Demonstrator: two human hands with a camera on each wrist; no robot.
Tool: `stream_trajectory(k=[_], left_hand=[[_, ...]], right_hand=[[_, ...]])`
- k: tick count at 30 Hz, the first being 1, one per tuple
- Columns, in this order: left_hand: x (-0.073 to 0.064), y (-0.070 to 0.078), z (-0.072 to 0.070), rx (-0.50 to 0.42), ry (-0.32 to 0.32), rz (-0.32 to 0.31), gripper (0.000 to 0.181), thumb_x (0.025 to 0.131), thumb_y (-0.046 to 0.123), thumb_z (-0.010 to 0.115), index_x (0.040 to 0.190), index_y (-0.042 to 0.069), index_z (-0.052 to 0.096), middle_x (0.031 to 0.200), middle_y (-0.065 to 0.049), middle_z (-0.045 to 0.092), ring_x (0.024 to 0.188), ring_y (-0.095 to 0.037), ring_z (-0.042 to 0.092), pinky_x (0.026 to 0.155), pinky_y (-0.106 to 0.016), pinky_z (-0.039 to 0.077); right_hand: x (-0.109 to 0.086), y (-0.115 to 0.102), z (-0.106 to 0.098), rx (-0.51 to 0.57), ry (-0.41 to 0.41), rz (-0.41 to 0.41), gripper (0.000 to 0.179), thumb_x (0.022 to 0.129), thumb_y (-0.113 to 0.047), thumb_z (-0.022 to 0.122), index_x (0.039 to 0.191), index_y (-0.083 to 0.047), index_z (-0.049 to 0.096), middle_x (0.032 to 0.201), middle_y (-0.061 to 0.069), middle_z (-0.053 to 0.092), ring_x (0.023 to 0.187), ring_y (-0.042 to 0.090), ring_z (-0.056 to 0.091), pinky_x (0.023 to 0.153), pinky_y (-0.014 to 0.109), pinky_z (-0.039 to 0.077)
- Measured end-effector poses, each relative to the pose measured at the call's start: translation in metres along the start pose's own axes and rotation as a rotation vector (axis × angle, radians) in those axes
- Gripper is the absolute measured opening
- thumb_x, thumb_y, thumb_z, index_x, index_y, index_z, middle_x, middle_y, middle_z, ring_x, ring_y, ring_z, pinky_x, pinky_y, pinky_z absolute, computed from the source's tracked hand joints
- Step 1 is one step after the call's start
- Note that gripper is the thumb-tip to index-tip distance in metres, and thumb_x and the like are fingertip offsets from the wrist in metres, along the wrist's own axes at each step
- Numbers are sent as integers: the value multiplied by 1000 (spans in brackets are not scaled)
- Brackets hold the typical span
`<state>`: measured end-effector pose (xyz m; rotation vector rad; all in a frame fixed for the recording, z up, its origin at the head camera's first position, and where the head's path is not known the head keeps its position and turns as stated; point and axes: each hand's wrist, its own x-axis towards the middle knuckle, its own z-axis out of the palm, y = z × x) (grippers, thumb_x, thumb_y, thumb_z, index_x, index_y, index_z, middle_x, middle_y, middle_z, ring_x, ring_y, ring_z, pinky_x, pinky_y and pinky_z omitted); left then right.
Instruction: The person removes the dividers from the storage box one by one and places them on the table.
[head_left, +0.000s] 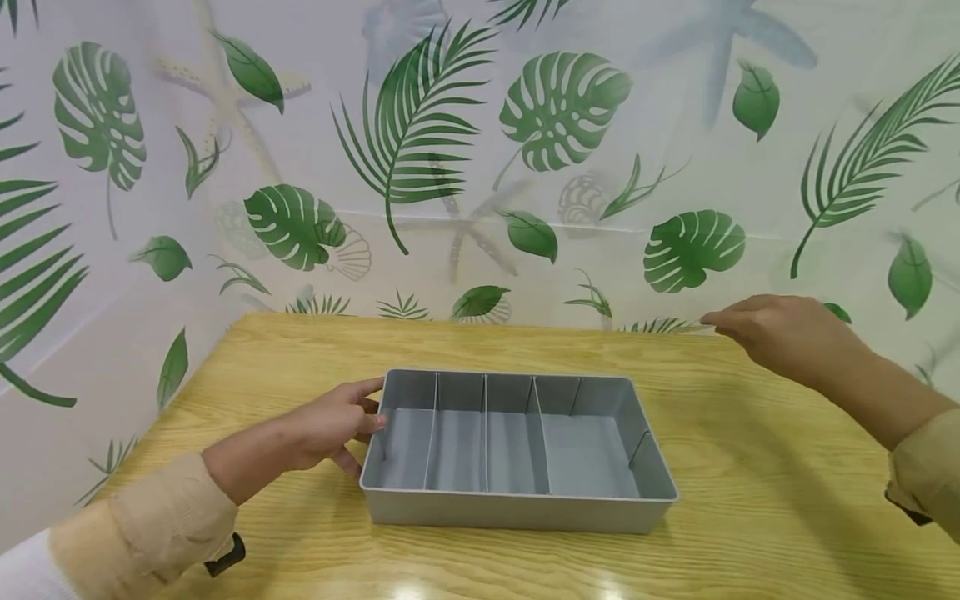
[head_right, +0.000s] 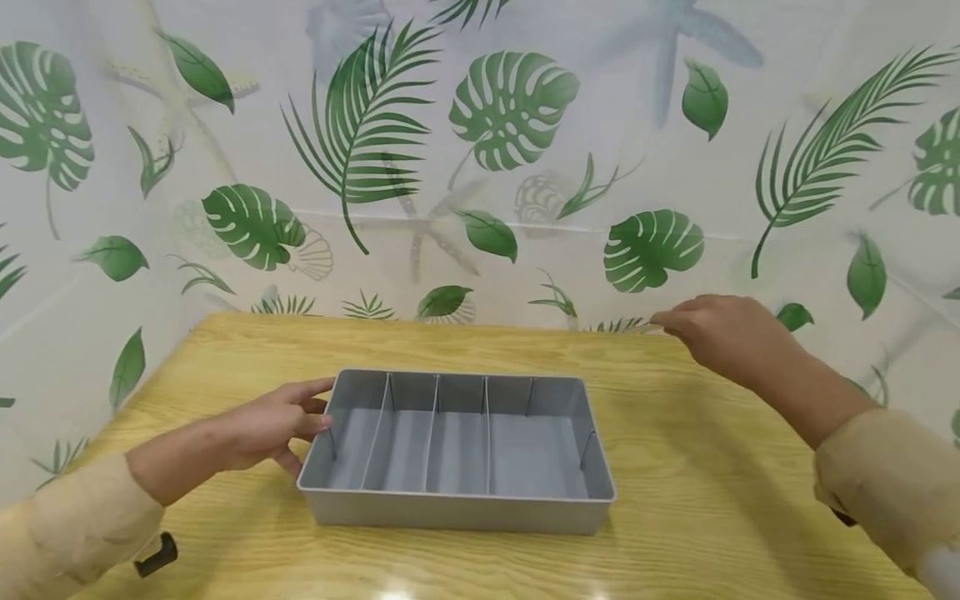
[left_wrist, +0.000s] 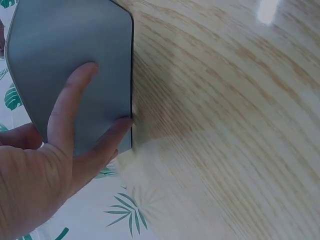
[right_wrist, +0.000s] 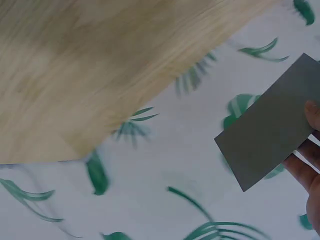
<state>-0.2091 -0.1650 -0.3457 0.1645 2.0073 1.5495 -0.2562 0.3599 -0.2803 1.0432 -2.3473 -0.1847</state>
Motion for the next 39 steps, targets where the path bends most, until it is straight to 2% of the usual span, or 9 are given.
stream_trajectory(k=[1, 3, 9, 14, 25, 30, 33, 35, 39], left_hand=[[-1, 0, 0, -1, -3, 1, 66, 105, 4, 40, 162, 13, 9, 152, -32, 33, 125, -46, 54, 70, -54, 61], [-2, 0, -1, 0, -1, 6, 66, 105, 4, 40, 162, 13, 8, 153, -32, 31, 127, -47, 52, 71, -55, 61], [-4, 0, -3, -1, 10, 8, 66, 105, 3, 40, 162, 14, 9, 154, -32, 31, 126, -47, 53, 69, -55, 61], [-1, 0, -1, -2, -10, 22, 65, 105, 4, 40, 162, 15, 11, 152, -31, 34, 124, -44, 55, 67, -52, 61], [-1, -3, 2, -1, -12, 7, 65, 105, 4, 40, 162, 14, 10, 153, -32, 32, 126, -47, 53, 66, -53, 61], [-3, -4, 2, -5, -23, 2, 66, 105, 3, 39, 162, 15, 8, 153, -32, 32, 128, -47, 52, 66, -52, 61], [-4, -6, 0, -10, -21, 2, 66, 105, 4, 39, 162, 15, 9, 154, -32, 31, 128, -48, 51, 67, -53, 61], [-4, -6, -1, -11, -23, 2, 67, 104, 4, 41, 162, 15, 9, 154, -32, 31, 128, -48, 51, 68, -54, 61], [0, -3, -5, -6, -35, 3, 68, 102, 4, 42, 162, 14, 11, 150, -32, 35, 125, -45, 53, 68, -52, 61]], right_hand=[[-3, 5, 3, -9, -30, 23, 17, 91, -7, 69, 107, -6, 76, 94, 14, 76, 82, 32, 72, 59, 47, 59], [-6, 14, 11, -15, -110, 94, 34, 78, 4, 76, 111, -4, 74, 98, 18, 75, 86, 35, 71, 64, 49, 59], [-1, 28, 47, 34, -329, 255, 31, 92, 1, 62, 123, 5, 66, 109, 25, 71, 99, 44, 68, 81, 56, 57], [0, 30, 79, 77, -438, 244, 28, 94, 2, 57, 120, 6, 66, 93, 18, 72, 84, 37, 69, 72, 51, 57], [-4, 20, 132, 63, -565, 148, 24, 93, 0, 61, 113, -5, 72, 89, 15, 72, 80, 36, 68, 73, 51, 57], [-6, 21, 144, 80, -523, 101, 20, 91, 3, 60, 104, -7, 72, 80, 11, 70, 71, 33, 66, 67, 49, 57], [-4, 20, 149, 96, -497, 121, 19, 92, 2, 58, 102, -7, 72, 79, 12, 69, 69, 34, 66, 66, 50, 56], [0, 19, 149, 106, -520, 158, 20, 93, -1, 58, 106, -5, 72, 80, 15, 69, 70, 36, 65, 66, 52, 56], [14, 19, 135, 130, -589, 268, 33, 93, -8, 60, 125, 0, 66, 100, 25, 70, 88, 44, 67, 76, 56, 56]])
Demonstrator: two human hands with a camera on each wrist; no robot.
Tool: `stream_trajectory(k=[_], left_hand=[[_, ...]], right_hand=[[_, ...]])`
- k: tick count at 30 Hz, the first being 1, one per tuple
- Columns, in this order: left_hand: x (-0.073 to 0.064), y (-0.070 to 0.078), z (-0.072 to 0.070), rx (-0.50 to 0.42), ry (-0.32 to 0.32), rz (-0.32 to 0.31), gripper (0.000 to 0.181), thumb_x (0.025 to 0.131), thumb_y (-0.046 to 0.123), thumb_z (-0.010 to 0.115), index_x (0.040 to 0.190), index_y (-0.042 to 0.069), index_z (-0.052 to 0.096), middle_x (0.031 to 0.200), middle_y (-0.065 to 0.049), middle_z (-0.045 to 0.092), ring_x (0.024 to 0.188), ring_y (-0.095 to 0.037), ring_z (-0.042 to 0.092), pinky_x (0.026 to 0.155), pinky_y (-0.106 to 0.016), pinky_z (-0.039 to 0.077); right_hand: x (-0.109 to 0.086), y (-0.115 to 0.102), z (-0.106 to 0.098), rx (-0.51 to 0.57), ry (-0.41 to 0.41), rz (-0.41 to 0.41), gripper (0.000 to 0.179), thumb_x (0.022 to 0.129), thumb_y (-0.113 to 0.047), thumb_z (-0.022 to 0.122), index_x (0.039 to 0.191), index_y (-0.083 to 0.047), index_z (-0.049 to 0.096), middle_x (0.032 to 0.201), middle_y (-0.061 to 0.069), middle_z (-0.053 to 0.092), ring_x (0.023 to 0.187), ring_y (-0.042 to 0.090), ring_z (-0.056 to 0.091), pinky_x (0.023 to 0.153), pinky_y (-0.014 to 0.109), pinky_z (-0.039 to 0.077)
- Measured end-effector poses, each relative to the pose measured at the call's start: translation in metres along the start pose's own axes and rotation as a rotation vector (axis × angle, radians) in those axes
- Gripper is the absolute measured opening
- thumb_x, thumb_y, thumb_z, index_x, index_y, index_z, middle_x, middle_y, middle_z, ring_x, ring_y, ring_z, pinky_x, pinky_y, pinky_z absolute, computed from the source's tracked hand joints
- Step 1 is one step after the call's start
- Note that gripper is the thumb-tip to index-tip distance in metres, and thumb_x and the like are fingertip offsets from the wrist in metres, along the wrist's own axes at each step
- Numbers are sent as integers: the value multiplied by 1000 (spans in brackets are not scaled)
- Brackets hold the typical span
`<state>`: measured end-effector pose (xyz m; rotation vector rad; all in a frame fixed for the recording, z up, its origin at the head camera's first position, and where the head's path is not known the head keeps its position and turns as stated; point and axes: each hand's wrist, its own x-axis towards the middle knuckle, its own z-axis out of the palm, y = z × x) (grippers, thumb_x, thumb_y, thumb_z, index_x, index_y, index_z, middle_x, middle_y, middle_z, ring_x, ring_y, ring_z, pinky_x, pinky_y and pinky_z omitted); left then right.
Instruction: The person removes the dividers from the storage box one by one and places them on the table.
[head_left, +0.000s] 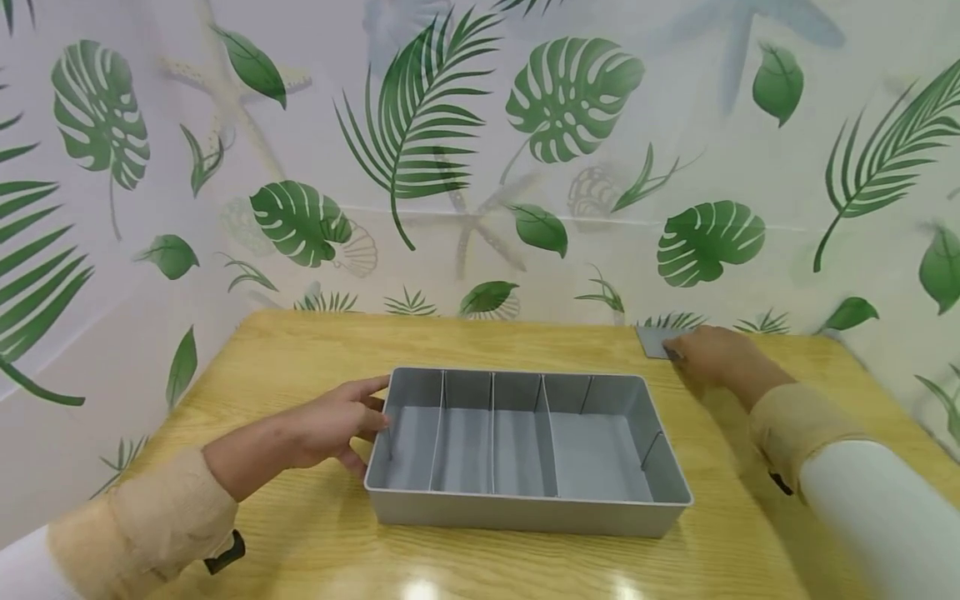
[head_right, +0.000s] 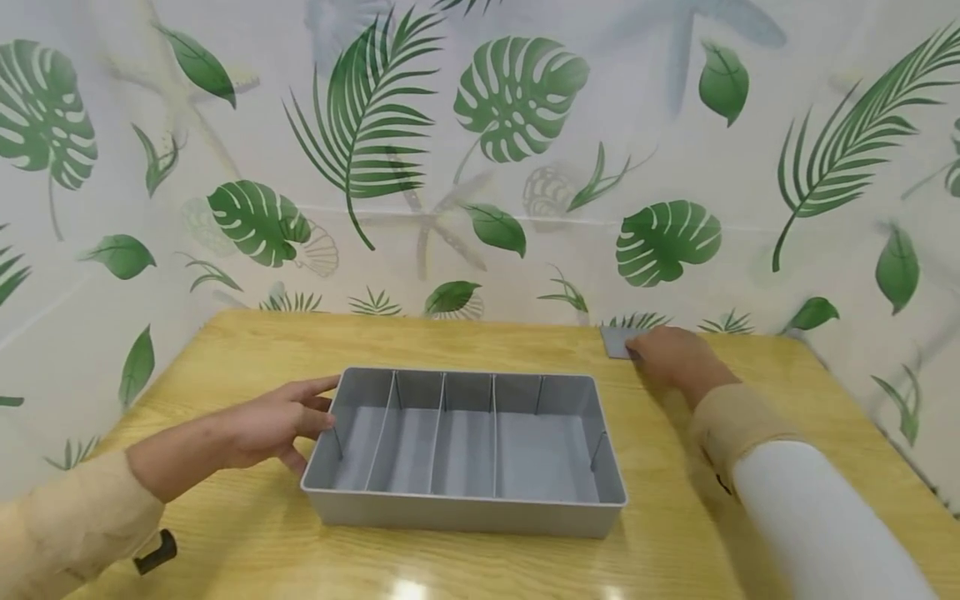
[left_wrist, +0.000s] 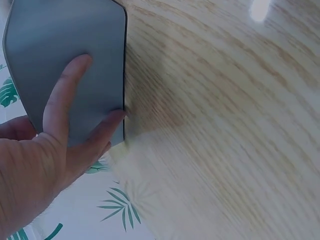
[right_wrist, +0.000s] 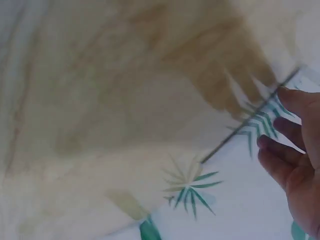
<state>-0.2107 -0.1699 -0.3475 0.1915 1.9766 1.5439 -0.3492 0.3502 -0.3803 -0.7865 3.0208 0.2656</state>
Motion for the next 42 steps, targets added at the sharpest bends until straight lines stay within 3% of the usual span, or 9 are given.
stream_trajectory(k=[3, 6, 10, 13, 16, 21, 31, 38, 42], left_hand=[[1, 3, -3, 8, -11, 4, 68, 99, 4, 43, 161, 12, 14, 149, -31, 38, 124, -44, 54, 68, -51, 61], [2, 5, -3, 4, -14, -1, 72, 95, 3, 47, 160, 9, 17, 150, -31, 37, 126, -45, 52, 70, -52, 61], [0, 8, -5, -20, -6, -6, 80, 88, 0, 52, 159, 5, 15, 156, -30, 28, 132, -47, 47, 74, -54, 61], [-2, 9, -6, -22, 9, -13, 83, 90, -2, 55, 159, 2, 10, 159, -31, 21, 136, -49, 42, 77, -53, 61], [-3, 8, -8, -19, 35, -23, 83, 91, -4, 57, 159, 1, 9, 159, -32, 20, 137, -50, 41, 78, -53, 61], [-3, 7, -10, -27, 51, -19, 81, 93, -6, 57, 159, 1, 12, 158, -32, 22, 137, -50, 41, 78, -52, 61], [-3, 4, -5, -35, 76, -13, 75, 94, -5, 57, 158, 1, 17, 156, -31, 27, 135, -50, 43, 75, -52, 61], [-4, 6, -5, -29, 86, -28, 74, 94, -5, 56, 157, 2, 18, 156, -30, 28, 134, -49, 43, 75, -52, 61], [-3, 5, -5, -32, 79, -42, 74, 94, -5, 56, 157, 2, 18, 155, -31, 28, 133, -49, 43, 76, -53, 61]], right_hand=[[1, -9, -28, 16, 70, 16, 41, 94, -11, 63, 132, 3, 61, 122, 29, 65, 95, 43, 67, 79, 55, 56], [1, -26, -58, 17, 248, -82, 38, 92, -9, 68, 128, 2, 65, 127, 27, 64, 97, 41, 68, 77, 52, 57], [3, -61, -99, -7, 492, -393, 31, 82, -5, 77, 112, -2, 72, 113, 18, 70, 101, 36, 67, 79, 49, 58], [3, -96, -118, -44, 574, -658, 25, 77, 1, 75, 100, -7, 72, 101, 8, 69, 96, 28, 65, 79, 44, 58], [0, -132, -124, -94, 531, -838, 31, 74, 5, 69, 100, -11, 68, 101, 4, 65, 97, 24, 61, 82, 40, 57], [-11, -179, -120, -261, 354, -947, 43, 75, 5, 73, 111, -18, 63, 113, 2, 61, 107, 22, 57, 94, 37, 53], [-15, -214, -104, -394, 185, -1008, 34, 84, -12, 81, 109, -27, 64, 108, -6, 58, 98, 14, 51, 87, 30, 48], [-12, -220, -94, -458, 106, -1006, 37, 74, -14, 88, 105, -27, 73, 113, -11, 70, 108, 11, 63, 102, 31, 50], [-12, -224, -83, -469, 75, -985, 24, 77, -15, 85, 90, -31, 74, 95, -15, 70, 90, 8, 64, 88, 28, 53]])
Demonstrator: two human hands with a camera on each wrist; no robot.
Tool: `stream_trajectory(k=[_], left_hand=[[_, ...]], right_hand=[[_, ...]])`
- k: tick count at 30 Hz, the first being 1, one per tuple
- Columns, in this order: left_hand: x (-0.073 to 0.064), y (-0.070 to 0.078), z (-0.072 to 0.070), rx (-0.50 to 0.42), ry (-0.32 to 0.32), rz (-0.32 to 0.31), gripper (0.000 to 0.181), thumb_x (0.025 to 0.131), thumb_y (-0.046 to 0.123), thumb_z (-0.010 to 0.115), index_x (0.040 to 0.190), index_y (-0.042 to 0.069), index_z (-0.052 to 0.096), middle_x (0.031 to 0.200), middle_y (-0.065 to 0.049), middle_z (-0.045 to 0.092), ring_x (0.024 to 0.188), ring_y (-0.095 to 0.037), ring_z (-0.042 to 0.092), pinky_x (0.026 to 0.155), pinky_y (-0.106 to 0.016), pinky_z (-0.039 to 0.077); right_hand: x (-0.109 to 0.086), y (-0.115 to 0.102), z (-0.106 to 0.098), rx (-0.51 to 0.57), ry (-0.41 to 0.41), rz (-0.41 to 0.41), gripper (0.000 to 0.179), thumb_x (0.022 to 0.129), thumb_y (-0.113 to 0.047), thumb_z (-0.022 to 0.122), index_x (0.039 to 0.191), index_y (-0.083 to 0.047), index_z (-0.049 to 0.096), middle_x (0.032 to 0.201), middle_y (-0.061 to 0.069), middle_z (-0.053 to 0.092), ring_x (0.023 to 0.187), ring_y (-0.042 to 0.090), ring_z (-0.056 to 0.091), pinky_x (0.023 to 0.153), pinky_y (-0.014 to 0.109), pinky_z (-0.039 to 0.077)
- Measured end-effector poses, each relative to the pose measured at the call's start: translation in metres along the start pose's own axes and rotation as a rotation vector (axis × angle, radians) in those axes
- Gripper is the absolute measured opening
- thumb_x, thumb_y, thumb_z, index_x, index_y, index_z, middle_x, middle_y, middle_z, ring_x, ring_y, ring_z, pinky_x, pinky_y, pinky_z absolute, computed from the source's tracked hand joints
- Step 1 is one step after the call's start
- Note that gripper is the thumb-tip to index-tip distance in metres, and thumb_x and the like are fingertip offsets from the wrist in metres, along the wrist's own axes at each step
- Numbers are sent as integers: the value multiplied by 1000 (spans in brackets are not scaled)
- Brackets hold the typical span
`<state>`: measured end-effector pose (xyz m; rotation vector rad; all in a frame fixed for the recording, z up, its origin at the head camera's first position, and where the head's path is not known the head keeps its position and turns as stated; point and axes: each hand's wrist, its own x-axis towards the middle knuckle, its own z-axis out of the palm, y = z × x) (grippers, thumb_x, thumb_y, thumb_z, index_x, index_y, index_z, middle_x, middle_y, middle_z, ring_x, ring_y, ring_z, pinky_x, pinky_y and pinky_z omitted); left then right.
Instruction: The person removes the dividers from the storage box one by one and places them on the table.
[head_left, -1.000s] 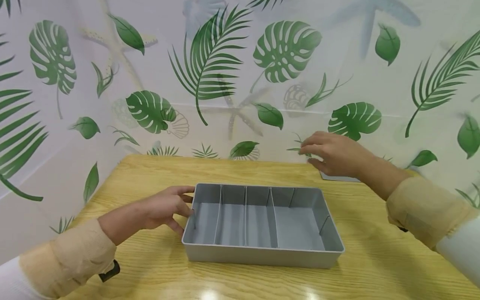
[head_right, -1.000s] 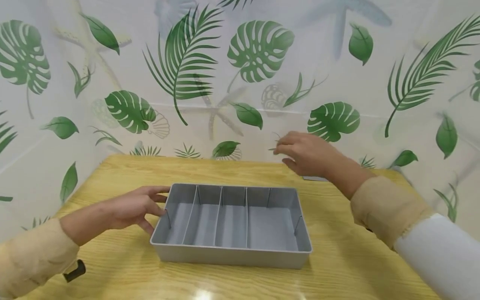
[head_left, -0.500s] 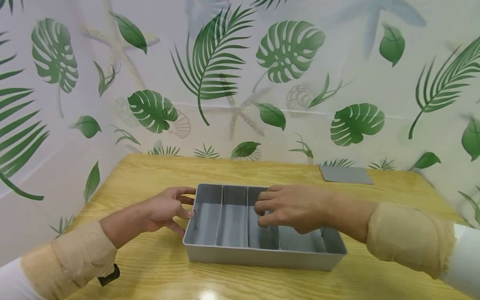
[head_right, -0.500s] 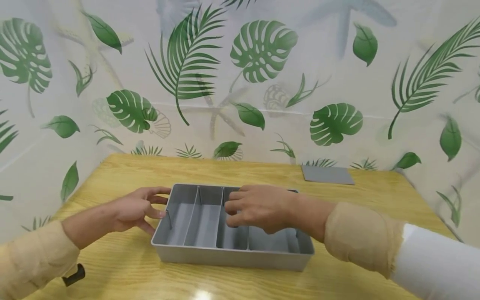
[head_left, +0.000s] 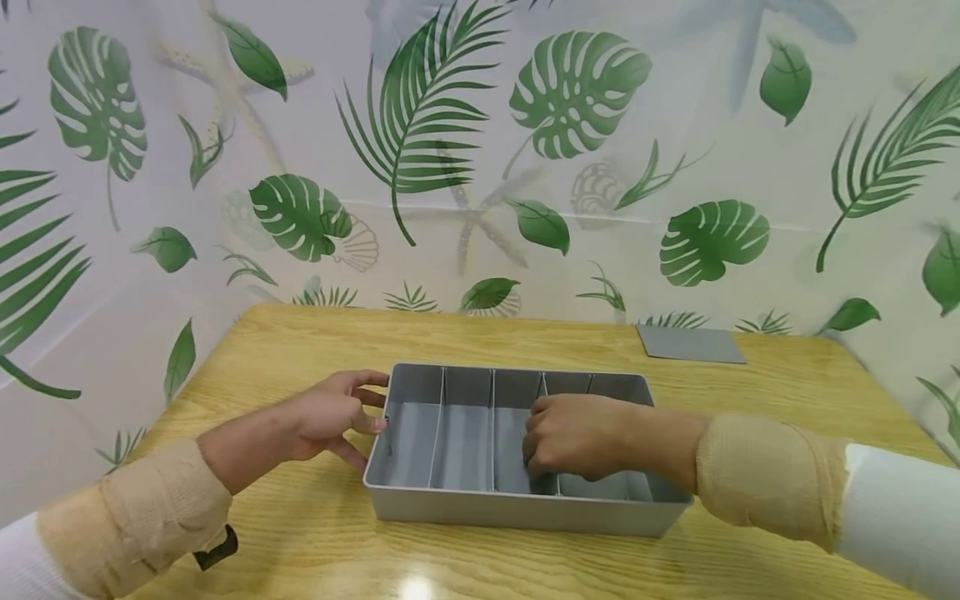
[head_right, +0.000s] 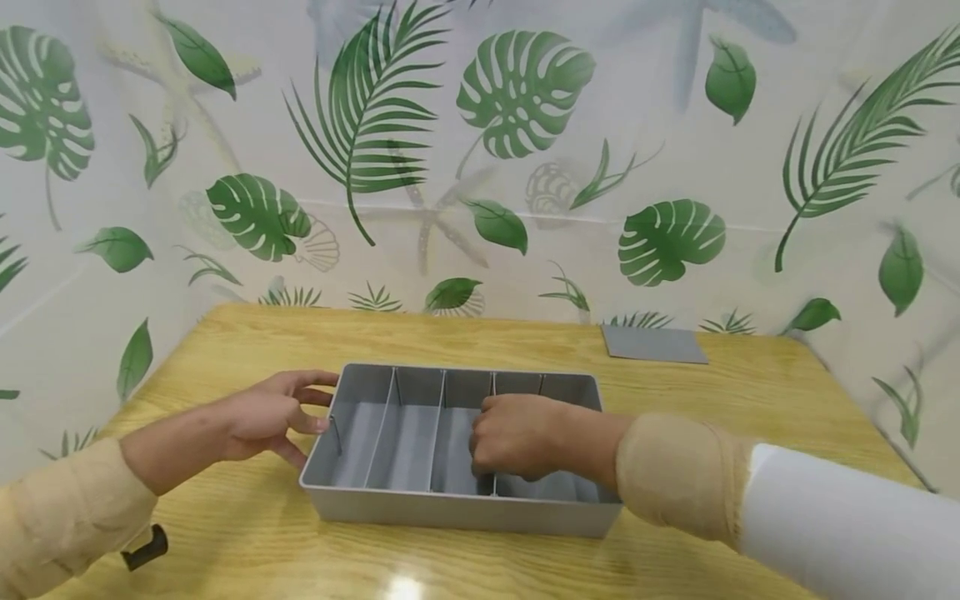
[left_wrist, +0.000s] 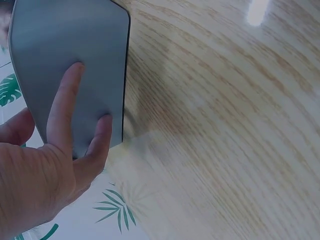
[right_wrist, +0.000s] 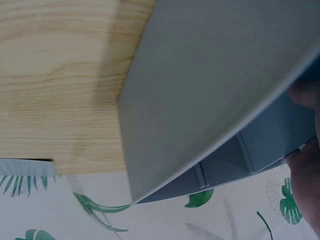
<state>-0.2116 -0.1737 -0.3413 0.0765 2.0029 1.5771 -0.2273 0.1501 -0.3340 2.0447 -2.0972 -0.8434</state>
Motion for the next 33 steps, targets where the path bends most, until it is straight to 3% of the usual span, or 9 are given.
stream_trajectory(k=[4, 6, 13, 17, 20, 24, 27, 30, 33], left_hand=[[1, -1, 0, 2, 0, 1, 74, 94, -5, 56, 157, 2, 18, 155, -31, 28, 133, -49, 44, 76, -53, 61], [0, -1, -1, 1, 0, 2, 74, 94, -5, 55, 157, 2, 18, 155, -31, 28, 133, -49, 43, 75, -53, 61], [-1, -1, 0, -6, -13, 4, 73, 95, -7, 52, 158, 1, 15, 156, -30, 25, 137, -49, 39, 75, -54, 60], [-2, 0, 1, -1, -9, 7, 73, 95, -6, 52, 158, 1, 16, 156, -30, 26, 136, -49, 40, 75, -53, 61], [-2, 0, 1, 5, -4, 7, 72, 95, -6, 52, 157, 1, 17, 156, -30, 27, 135, -48, 41, 75, -53, 61], [-2, 0, 3, 12, 4, 2, 70, 95, -5, 51, 157, 1, 20, 156, -29, 28, 133, -47, 44, 74, -52, 61], [-4, -1, 5, 22, 14, -2, 67, 96, -4, 51, 156, 2, 22, 155, -29, 28, 132, -47, 46, 72, -52, 61], [-5, -1, 8, 34, 24, -4, 65, 97, -2, 50, 156, 2, 23, 155, -29, 29, 131, -48, 46, 70, -51, 62], [-6, -1, 9, 40, 29, -7, 65, 96, -2, 50, 155, 1, 22, 154, -29, 29, 131, -49, 47, 68, -51, 62]], right_hand=[[4, -3, 3, -40, -20, 21, 18, 81, -20, 81, 78, -34, 71, 85, -15, 66, 80, 6, 61, 70, 25, 46], [6, -4, 4, -50, -27, 26, 18, 81, -21, 80, 75, -35, 71, 83, -15, 66, 78, 6, 61, 66, 25, 44], [5, -2, 2, -119, 8, -4, 23, 87, -25, 70, 66, -35, 68, 71, -17, 68, 64, 3, 59, 67, 22, 45], [3, -2, -2, -118, 13, -4, 21, 86, -26, 71, 69, -38, 68, 69, -18, 68, 63, 2, 58, 65, 22, 43], [4, -4, -9, -113, -57, 28, 18, 86, -26, 75, 74, -38, 70, 70, -17, 67, 64, 4, 57, 64, 22, 39], [10, -9, -19, -106, -209, 77, 14, 86, -27, 78, 79, -37, 71, 70, -15, 64, 67, 5, 53, 65, 23, 38], [14, -11, -23, -85, -285, 106, 10, 88, -28, 76, 83, -34, 71, 73, -14, 65, 74, 6, 55, 74, 24, 46], [16, -11, -24, -59, -322, 134, 7, 91, -28, 71, 85, -32, 71, 76, -13, 65, 83, 7, 58, 85, 27, 50], [17, -11, -24, -32, -338, 156, 7, 93, -28, 67, 88, -32, 71, 79, -14, 65, 88, 7, 57, 86, 29, 49]])
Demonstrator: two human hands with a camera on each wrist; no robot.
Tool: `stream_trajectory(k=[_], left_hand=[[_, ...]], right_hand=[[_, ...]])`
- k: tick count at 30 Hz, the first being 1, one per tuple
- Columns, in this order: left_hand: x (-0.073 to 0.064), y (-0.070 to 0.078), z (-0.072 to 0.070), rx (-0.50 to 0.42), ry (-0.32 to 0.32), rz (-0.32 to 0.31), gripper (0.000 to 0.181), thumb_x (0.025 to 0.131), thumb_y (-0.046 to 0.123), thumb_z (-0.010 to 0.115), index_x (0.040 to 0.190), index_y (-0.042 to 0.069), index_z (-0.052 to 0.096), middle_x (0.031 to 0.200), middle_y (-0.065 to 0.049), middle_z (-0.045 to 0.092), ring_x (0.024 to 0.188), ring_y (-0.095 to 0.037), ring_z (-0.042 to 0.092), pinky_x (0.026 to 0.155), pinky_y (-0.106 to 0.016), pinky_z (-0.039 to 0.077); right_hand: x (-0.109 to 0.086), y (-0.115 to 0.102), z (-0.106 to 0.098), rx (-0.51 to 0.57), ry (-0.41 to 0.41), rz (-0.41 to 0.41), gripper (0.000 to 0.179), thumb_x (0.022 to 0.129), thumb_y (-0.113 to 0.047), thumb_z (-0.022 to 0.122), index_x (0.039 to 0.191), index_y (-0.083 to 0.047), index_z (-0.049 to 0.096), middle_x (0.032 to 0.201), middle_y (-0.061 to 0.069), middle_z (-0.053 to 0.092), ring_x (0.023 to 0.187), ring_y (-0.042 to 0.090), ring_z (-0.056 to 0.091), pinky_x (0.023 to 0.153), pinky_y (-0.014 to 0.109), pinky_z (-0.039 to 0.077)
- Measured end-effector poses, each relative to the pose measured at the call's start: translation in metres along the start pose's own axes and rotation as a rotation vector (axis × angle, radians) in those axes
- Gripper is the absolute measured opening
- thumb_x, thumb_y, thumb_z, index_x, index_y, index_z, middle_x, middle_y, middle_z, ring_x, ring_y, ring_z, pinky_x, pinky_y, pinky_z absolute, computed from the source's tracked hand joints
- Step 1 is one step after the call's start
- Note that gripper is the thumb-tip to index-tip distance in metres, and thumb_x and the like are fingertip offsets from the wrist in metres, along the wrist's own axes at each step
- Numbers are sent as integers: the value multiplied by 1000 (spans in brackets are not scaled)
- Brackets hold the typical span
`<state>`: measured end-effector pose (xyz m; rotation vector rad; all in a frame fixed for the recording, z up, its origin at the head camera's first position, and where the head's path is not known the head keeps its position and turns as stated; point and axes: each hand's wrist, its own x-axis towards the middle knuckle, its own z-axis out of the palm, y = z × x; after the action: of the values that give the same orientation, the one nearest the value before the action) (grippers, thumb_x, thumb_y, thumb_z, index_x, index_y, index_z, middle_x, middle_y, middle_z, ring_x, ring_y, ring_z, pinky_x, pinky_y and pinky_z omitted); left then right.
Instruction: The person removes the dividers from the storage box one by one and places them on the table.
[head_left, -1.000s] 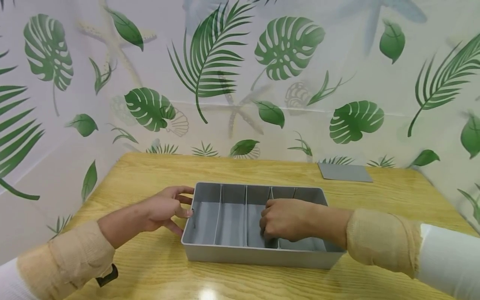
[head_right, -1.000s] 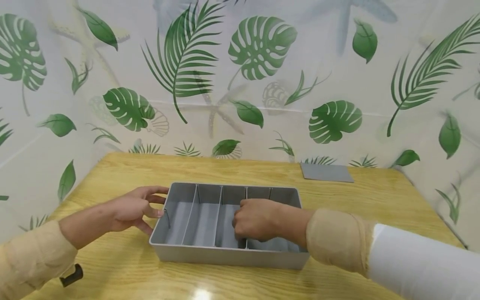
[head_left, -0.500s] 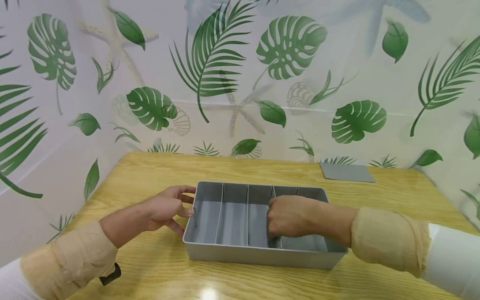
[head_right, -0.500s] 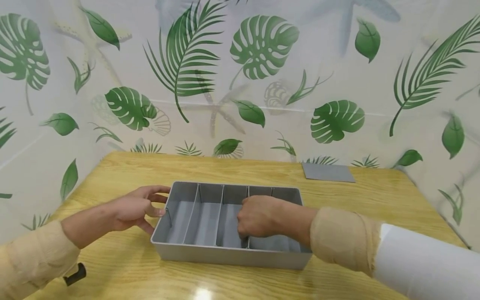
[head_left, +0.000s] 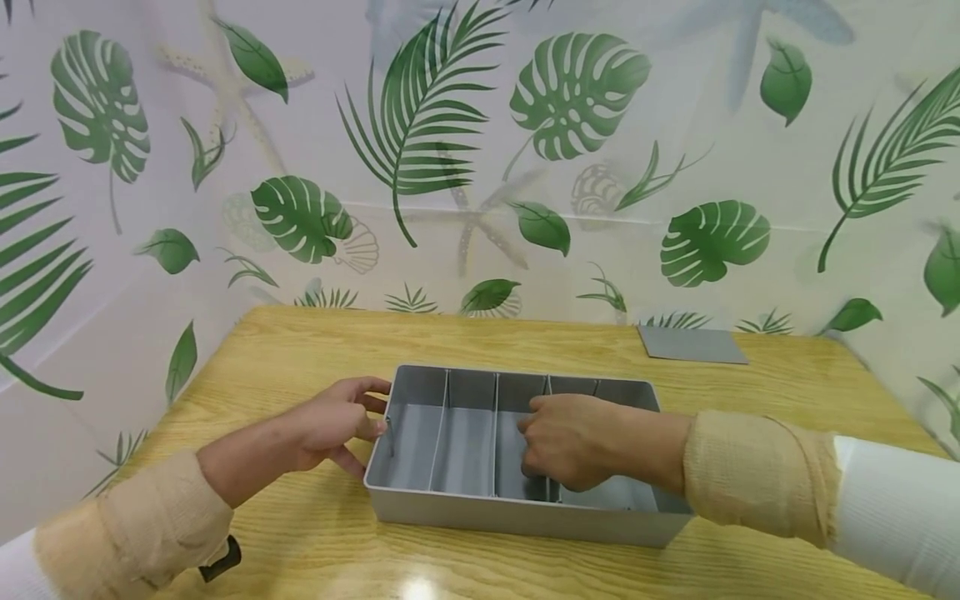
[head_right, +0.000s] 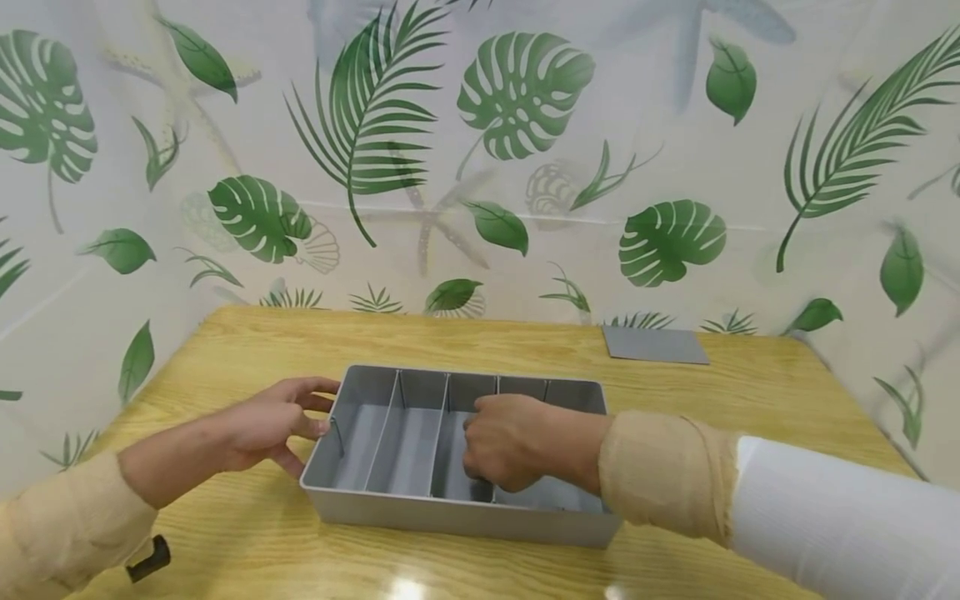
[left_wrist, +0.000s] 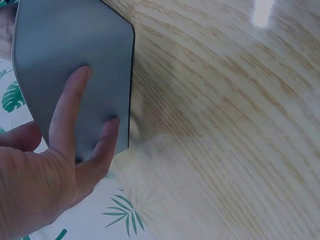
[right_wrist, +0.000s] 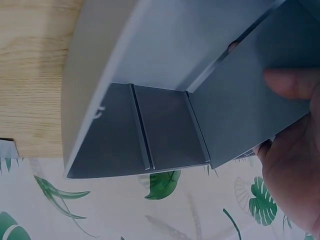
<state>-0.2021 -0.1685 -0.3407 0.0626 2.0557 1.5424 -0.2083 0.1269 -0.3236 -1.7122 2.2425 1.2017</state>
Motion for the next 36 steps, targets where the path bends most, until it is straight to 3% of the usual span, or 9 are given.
stream_trajectory(k=[7, 11, 15, 19, 22, 25, 31, 36], left_hand=[[1, 0, 2, 3, -5, 0, 64, 95, 0, 50, 154, 1, 25, 152, -29, 32, 127, -47, 51, 67, -51, 62], [2, 0, 4, 9, -1, 3, 66, 94, 1, 51, 154, 0, 24, 151, -29, 33, 125, -47, 51, 68, -52, 62], [2, -1, 5, 20, 14, 3, 67, 94, 2, 51, 155, 0, 24, 151, -29, 34, 124, -47, 52, 68, -52, 62], [2, 0, 5, 15, 11, 2, 67, 94, 2, 50, 155, 0, 23, 151, -29, 33, 123, -46, 53, 68, -53, 62], [2, 0, 4, 13, 2, -1, 66, 95, 4, 50, 155, 1, 22, 152, -29, 33, 124, -47, 52, 67, -53, 62], [2, 0, 4, 13, -7, -4, 65, 96, 4, 50, 155, 0, 21, 151, -28, 34, 123, -46, 52, 66, -53, 62], [3, -2, 5, 10, 2, -20, 63, 96, 4, 49, 153, 0, 25, 148, -27, 39, 118, -42, 57, 65, -52, 62], [3, -2, 5, 15, 2, -22, 60, 96, 5, 48, 152, 1, 28, 145, -26, 41, 114, -39, 59, 63, -52, 62]], right_hand=[[3, -3, -6, 70, -113, 36, 3, 85, -32, 68, 87, -33, 70, 76, -12, 60, 90, 8, 51, 76, 29, 40], [6, -3, -10, 109, -196, 48, 7, 83, -34, 70, 90, -34, 70, 80, -11, 61, 101, 9, 51, 83, 32, 41], [8, -3, -10, 146, -229, 55, 14, 82, -35, 70, 96, -34, 71, 87, -11, 65, 113, 11, 50, 97, 37, 43], [10, -3, -10, 142, -237, 36, 19, 83, -37, 70, 102, -36, 70, 96, -14, 66, 98, 9, 57, 101, 41, 44], [12, -2, -10, 131, -238, 28, 22, 84, -38, 70, 105, -37, 70, 97, -15, 65, 79, 7, 56, 93, 37, 46], [13, -2, -9, 151, -239, 31, 25, 83, -38, 70, 108, -38, 69, 93, -14, 63, 72, 8, 51, 87, 35, 46], [13, -2, -10, 222, -262, 33, 26, 80, -34, 71, 107, -37, 69, 87, -12, 59, 71, 9, 49, 88, 37, 46], [17, 0, -13, 231, -360, 17, 30, 82, -30, 69, 111, -39, 66, 94, -13, 59, 79, 8, 52, 107, 47, 40]])
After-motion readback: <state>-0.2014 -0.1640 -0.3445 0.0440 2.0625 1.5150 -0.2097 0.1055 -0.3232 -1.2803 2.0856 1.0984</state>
